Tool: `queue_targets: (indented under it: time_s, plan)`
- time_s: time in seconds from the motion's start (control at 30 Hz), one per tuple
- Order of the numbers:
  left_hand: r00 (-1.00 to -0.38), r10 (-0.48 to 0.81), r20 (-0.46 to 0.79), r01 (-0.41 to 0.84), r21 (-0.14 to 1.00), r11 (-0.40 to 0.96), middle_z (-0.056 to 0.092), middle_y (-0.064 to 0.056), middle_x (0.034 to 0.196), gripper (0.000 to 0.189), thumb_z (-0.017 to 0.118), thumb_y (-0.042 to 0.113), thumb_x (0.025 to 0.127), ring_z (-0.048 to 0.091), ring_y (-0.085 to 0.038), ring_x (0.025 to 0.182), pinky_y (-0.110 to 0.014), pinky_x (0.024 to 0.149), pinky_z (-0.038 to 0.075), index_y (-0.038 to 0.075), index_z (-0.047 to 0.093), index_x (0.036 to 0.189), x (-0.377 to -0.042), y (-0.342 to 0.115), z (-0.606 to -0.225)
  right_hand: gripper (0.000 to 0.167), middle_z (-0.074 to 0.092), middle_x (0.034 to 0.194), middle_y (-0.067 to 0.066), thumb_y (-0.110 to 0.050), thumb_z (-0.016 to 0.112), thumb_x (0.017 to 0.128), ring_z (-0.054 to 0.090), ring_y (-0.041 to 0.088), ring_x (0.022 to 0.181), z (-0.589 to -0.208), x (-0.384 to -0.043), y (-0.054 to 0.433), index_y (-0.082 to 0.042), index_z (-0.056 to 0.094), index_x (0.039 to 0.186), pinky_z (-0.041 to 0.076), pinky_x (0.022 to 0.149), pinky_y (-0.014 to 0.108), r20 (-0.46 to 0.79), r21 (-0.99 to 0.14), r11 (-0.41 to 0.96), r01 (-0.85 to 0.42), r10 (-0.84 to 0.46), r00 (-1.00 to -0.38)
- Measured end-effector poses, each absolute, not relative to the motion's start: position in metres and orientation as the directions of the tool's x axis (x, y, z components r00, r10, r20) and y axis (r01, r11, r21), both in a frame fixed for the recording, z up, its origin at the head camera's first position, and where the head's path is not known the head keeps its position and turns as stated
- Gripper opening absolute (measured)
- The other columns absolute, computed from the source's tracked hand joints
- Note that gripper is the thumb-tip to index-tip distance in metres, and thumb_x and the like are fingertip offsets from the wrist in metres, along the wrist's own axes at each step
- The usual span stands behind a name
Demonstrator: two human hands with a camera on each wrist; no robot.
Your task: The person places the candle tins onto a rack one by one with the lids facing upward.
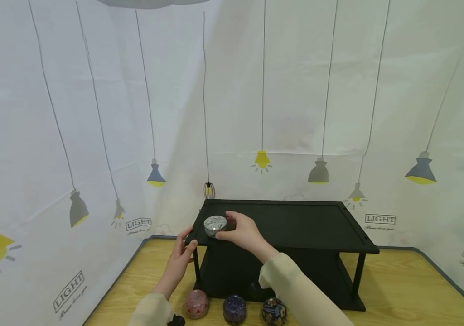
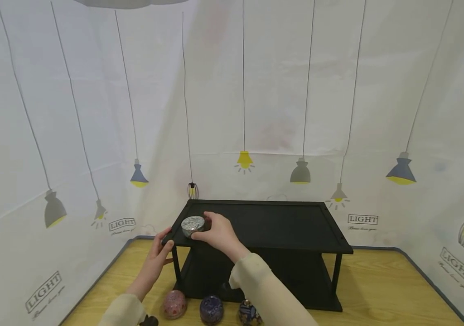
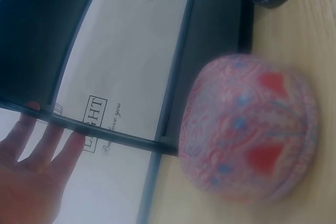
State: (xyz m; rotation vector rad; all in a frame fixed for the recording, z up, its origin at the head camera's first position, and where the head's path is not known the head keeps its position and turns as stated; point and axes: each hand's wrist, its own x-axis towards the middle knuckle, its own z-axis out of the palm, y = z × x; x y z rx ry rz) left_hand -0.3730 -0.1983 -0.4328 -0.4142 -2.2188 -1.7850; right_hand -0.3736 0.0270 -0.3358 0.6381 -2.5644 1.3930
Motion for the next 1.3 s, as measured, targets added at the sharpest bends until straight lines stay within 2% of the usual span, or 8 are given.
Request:
queue_targets:
  time_s: [0.23, 0.5, 0.77, 0.9, 1.03, 1.2, 1.3]
  plan:
    - [-0.924, 0.05, 0.378, 0.38, 0.901, 0.21, 0.032, -0.023, 0.15, 0.051, 0.047, 0.032, 0.103, 0.043, -0.041, 0.127, -0.059, 0.091, 0.044, 0.021, 0.031, 0.15, -0.374, -0.198, -0.434, 0.064, 0.056, 0.132, 0.012, -0.031, 0.077, 0.083, 0.053, 0.031, 0.119, -0.336, -0.36, 0.049, -0.009, 0.052, 0.138, 0.046, 0.094, 0.05, 0.383, -0.747, 0.464, -0.476, -0.285, -0.879]
    - [-0.925, 0.041, 0.379, 0.379, 0.902, 0.205, 0.032, -0.025, 0.15, 0.051, 0.047, 0.031, 0.103, 0.044, -0.042, 0.127, -0.056, 0.09, 0.046, 0.02, 0.03, 0.151, -0.374, -0.2, -0.435, 0.059, 0.057, 0.131, 0.005, -0.028, 0.079, 0.083, 0.054, 0.023, 0.12, -0.339, -0.334, 0.077, -0.012, 0.056, 0.135, 0.042, 0.101, 0.042, 0.466, -0.727, 0.415, -0.546, -0.285, -0.838]
    - [-0.93, 0.061, 0.362, 0.367, 0.911, 0.187, 0.027, -0.027, 0.152, 0.052, 0.047, 0.027, 0.104, 0.041, -0.045, 0.129, -0.062, 0.093, 0.042, 0.014, 0.029, 0.151, -0.363, -0.195, -0.422, 0.055, 0.057, 0.133, 0.004, -0.027, 0.077, 0.085, 0.053, 0.024, 0.122, -0.345, -0.307, 0.11, -0.011, 0.057, 0.134, 0.041, 0.102, 0.043, 0.452, -0.742, 0.388, -0.547, -0.313, -0.835]
    - [-0.933, 0.065, 0.354, 0.36, 0.914, 0.185, 0.028, -0.028, 0.151, 0.052, 0.047, 0.027, 0.104, 0.04, -0.046, 0.129, -0.061, 0.092, 0.042, 0.012, 0.028, 0.151, -0.357, -0.191, -0.415, 0.053, 0.059, 0.13, 0.003, -0.029, 0.076, 0.085, 0.056, 0.023, 0.116, -0.35, -0.295, 0.128, -0.012, 0.059, 0.132, 0.046, 0.096, 0.041, 0.445, -0.727, 0.415, -0.547, -0.323, -0.835]
    - [-0.938, 0.057, 0.343, 0.347, 0.916, 0.199, 0.029, -0.026, 0.151, 0.053, 0.046, 0.03, 0.104, 0.04, -0.044, 0.129, -0.06, 0.092, 0.042, 0.014, 0.027, 0.152, -0.368, -0.192, -0.423, 0.045, 0.062, 0.122, 0.0, -0.03, 0.076, 0.085, 0.058, 0.019, 0.104, -0.357, -0.285, 0.146, -0.016, 0.063, 0.126, 0.048, 0.085, 0.037, 0.448, -0.688, 0.475, -0.548, -0.316, -0.837]
    - [-0.939, 0.058, 0.339, 0.344, 0.917, 0.201, 0.027, -0.026, 0.152, 0.053, 0.045, 0.028, 0.104, 0.039, -0.045, 0.13, -0.063, 0.094, 0.04, 0.015, 0.026, 0.152, -0.377, -0.195, -0.432, 0.041, 0.063, 0.118, -0.004, -0.035, 0.077, 0.083, 0.058, 0.015, 0.099, -0.372, -0.277, 0.168, -0.022, 0.066, 0.12, 0.048, 0.08, 0.034, 0.387, -0.703, 0.524, -0.481, -0.285, -0.877]
    - [-0.937, 0.055, 0.344, 0.348, 0.915, 0.206, 0.027, -0.025, 0.152, 0.052, 0.045, 0.03, 0.104, 0.039, -0.044, 0.13, -0.062, 0.094, 0.041, 0.017, 0.027, 0.152, -0.372, -0.195, -0.429, 0.041, 0.064, 0.118, -0.001, -0.036, 0.076, 0.083, 0.057, 0.016, 0.098, -0.383, -0.275, 0.18, -0.02, 0.066, 0.12, 0.048, 0.078, 0.034, 0.338, -0.726, 0.531, -0.437, -0.277, -0.899]
